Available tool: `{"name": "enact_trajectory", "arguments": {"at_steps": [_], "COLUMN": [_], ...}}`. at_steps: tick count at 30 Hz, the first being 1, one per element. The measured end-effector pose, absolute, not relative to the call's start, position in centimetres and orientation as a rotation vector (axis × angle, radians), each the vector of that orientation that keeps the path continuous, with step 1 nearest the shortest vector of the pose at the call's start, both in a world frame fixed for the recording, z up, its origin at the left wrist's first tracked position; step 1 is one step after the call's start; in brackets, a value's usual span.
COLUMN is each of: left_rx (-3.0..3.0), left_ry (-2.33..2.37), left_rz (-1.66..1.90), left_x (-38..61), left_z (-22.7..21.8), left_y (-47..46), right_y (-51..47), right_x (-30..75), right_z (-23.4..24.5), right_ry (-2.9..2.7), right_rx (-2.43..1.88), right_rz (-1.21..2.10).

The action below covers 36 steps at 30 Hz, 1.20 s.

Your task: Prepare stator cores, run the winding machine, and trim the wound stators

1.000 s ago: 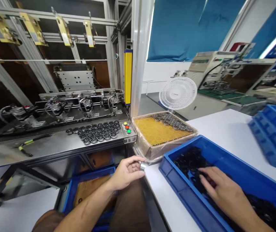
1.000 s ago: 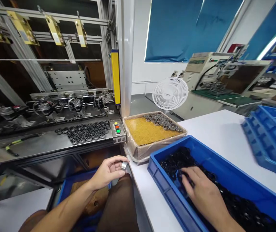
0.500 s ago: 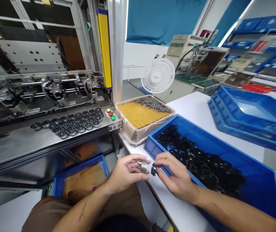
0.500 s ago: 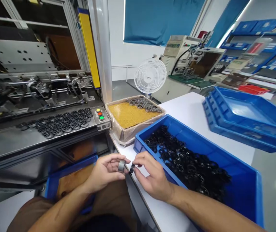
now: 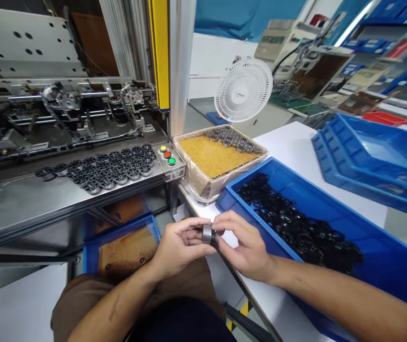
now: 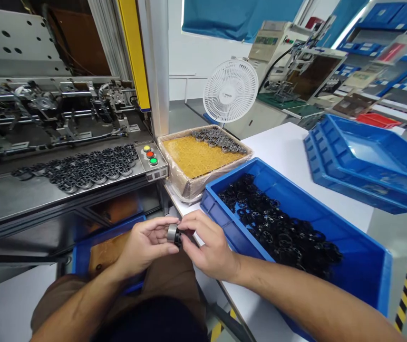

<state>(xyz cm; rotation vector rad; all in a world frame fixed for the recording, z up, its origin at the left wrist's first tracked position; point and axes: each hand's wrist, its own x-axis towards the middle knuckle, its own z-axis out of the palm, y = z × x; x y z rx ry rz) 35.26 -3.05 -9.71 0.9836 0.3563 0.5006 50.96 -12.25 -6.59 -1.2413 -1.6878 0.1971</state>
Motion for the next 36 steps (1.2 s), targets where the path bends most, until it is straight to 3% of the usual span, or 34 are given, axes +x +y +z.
{"name": "enact_trajectory", "arguments": {"at_steps": [10, 19, 36], "left_rx": [1.007, 1.025, 1.076], "left_ry": [0.434, 0.501, 0.464], "left_rz": [0.569, 0.590, 0.458], "left_x": [34.3, 34.1, 33.7], "left_z": [-9.6, -8.4, -8.4], "left_y": [-2.9, -2.7, -2.0], "right_y": [-11.7, -11.9, -12.2], "right_x": [50.8, 51.4, 51.2], "right_z": [-6.5, -6.7, -5.9], "right_ry": [-1.828, -2.005, -2.088], "right_rx": [-1.163, -1.168, -1.127], "right_rz": [0.250, -0.113, -0.207]}}
